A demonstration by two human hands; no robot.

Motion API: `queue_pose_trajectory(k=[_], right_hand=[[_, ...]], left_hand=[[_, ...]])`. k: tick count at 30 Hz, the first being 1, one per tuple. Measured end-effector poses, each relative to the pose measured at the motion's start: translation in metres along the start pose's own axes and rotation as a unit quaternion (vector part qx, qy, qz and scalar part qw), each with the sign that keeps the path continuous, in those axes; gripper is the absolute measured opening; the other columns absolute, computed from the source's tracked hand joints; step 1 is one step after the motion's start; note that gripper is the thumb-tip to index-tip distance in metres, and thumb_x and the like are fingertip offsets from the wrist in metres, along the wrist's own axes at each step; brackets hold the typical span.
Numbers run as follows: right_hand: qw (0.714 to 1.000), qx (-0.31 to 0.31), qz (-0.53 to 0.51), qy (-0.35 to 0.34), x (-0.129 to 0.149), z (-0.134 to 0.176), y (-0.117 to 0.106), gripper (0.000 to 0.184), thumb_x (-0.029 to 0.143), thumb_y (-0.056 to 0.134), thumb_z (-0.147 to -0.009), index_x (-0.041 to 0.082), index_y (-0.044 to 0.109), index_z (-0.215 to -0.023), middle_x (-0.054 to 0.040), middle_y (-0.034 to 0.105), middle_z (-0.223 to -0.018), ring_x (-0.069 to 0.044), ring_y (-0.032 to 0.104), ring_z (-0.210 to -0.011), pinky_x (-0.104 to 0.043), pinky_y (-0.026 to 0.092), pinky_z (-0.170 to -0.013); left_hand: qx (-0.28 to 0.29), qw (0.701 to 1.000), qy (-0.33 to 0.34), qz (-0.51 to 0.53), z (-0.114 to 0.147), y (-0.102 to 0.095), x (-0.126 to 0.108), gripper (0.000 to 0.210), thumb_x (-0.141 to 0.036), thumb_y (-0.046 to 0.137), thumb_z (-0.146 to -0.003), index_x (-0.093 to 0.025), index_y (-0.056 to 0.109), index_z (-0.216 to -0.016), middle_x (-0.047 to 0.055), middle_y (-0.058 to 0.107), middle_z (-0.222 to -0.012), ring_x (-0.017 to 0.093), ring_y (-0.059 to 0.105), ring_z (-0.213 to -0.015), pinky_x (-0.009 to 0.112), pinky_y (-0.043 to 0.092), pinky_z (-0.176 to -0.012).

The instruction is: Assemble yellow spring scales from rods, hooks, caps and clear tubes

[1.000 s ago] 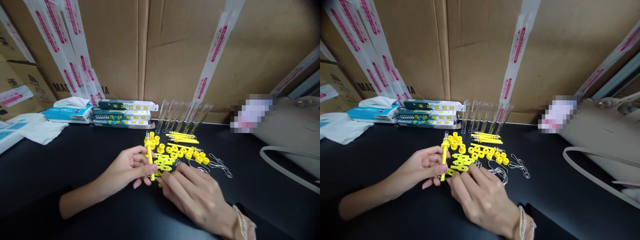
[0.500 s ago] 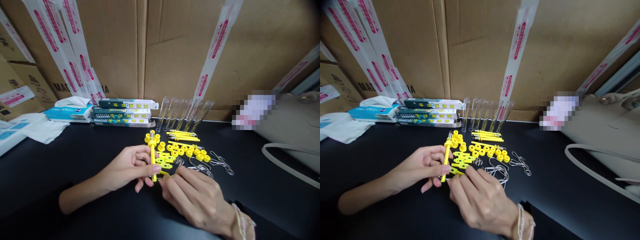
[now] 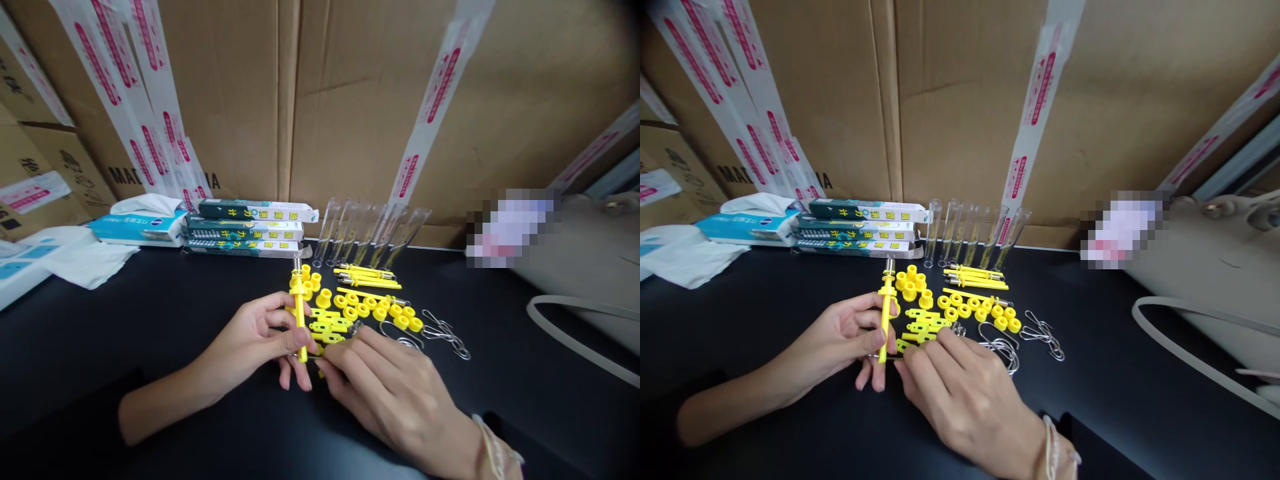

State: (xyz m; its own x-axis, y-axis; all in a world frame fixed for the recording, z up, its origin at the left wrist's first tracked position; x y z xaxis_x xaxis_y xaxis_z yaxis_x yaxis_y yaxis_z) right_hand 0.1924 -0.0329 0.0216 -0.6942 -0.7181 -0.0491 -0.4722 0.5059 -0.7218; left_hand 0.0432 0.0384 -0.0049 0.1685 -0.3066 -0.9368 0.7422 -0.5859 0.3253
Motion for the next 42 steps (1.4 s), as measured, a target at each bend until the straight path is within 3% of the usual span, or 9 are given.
queue_pose_trajectory(k=[4,8,15,22,27,34,42], right_hand=[[0.999,0.027,0.018,-0.013,0.0,0.0,0.003,0.025,0.012,0.056,-0.096,0.015,0.061,-0.072,0.0001,0.054,-0.061,-0.016,0.046,-0.058,-0.033,0.032,-0.052],[0.997,0.032,0.051,-0.04,0.004,0.002,0.003,0.023,0.012,0.056,-0.095,0.016,0.062,-0.073,0.0005,0.053,-0.061,-0.017,0.046,-0.058,-0.033,0.032,-0.052],[0.994,-0.003,0.073,-0.076,0.013,0.004,0.001,0.026,0.011,0.058,-0.094,0.017,0.059,-0.068,0.0013,0.053,-0.057,-0.016,0.046,-0.055,-0.032,0.031,-0.052],[0.994,0.019,0.047,-0.096,0.012,0.004,0.002,0.023,0.01,0.056,-0.094,0.014,0.063,-0.072,-0.0009,0.056,-0.058,-0.017,0.046,-0.055,-0.033,0.032,-0.052],[0.992,0.0,0.055,-0.111,0.015,0.007,0.001,0.021,0.009,0.06,-0.091,0.015,0.061,-0.07,0.001,0.051,-0.056,-0.016,0.046,-0.053,-0.034,0.028,-0.05],[0.992,-0.014,0.069,-0.101,0.018,0.005,0.002,0.03,0.009,0.057,-0.091,0.017,0.055,-0.062,0.0021,0.046,-0.053,-0.015,0.041,-0.05,-0.034,0.025,-0.048],[0.992,-0.01,0.072,-0.1,0.017,0.005,0.003,0.028,0.01,0.059,-0.091,0.015,0.059,-0.063,0.0002,0.049,-0.053,-0.016,0.041,-0.051,-0.034,0.027,-0.048]], left_hand=[[-0.02,0.999,0.021,-0.031,0.0,-0.001,-0.002,0.051,-0.043,0.087,-0.071,-0.013,0.056,-0.097,0.003,0.071,-0.068,0.012,0.066,-0.056,0.016,0.051,-0.047],[-0.025,0.998,0.003,-0.065,0.001,-0.001,0.0,0.053,-0.045,0.087,-0.069,-0.012,0.059,-0.099,0.003,0.071,-0.068,0.009,0.058,-0.05,0.016,0.049,-0.043],[-0.001,0.998,-0.044,-0.053,0.006,0.002,0.004,0.047,-0.044,0.085,-0.073,-0.016,0.058,-0.101,0.003,0.071,-0.075,0.009,0.06,-0.045,0.01,0.038,-0.029],[0.021,0.998,-0.053,-0.037,0.008,0.004,0.004,0.049,-0.047,0.084,-0.074,-0.017,0.057,-0.102,0.002,0.069,-0.076,0.01,0.063,-0.045,0.01,0.041,-0.029],[0.024,0.997,-0.062,-0.027,0.007,0.004,0.006,0.047,-0.046,0.084,-0.073,-0.016,0.057,-0.098,0.002,0.07,-0.075,0.009,0.062,-0.045,0.009,0.038,-0.029],[0.017,0.995,-0.097,-0.028,0.005,0.005,0.002,0.049,-0.043,0.089,-0.067,-0.017,0.056,-0.092,0.001,0.07,-0.073,0.007,0.06,-0.043,0.007,0.029,-0.027],[0.006,0.995,-0.095,-0.041,0.007,0.009,-0.004,0.051,-0.046,0.087,-0.069,-0.016,0.055,-0.094,0.0,0.07,-0.073,0.005,0.059,-0.043,0.004,0.033,-0.028]])
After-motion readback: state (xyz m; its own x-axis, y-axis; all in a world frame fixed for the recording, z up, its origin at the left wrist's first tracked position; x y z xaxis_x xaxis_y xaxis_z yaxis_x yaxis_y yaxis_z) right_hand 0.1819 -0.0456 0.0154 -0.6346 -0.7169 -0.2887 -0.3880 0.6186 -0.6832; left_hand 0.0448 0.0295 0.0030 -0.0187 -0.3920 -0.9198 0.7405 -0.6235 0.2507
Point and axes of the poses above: each hand's wrist, its own z-axis away from the middle knuckle, its own y-axis out of the palm, x = y × z, the point moved 4 cm from there along -z, towards the middle knuckle
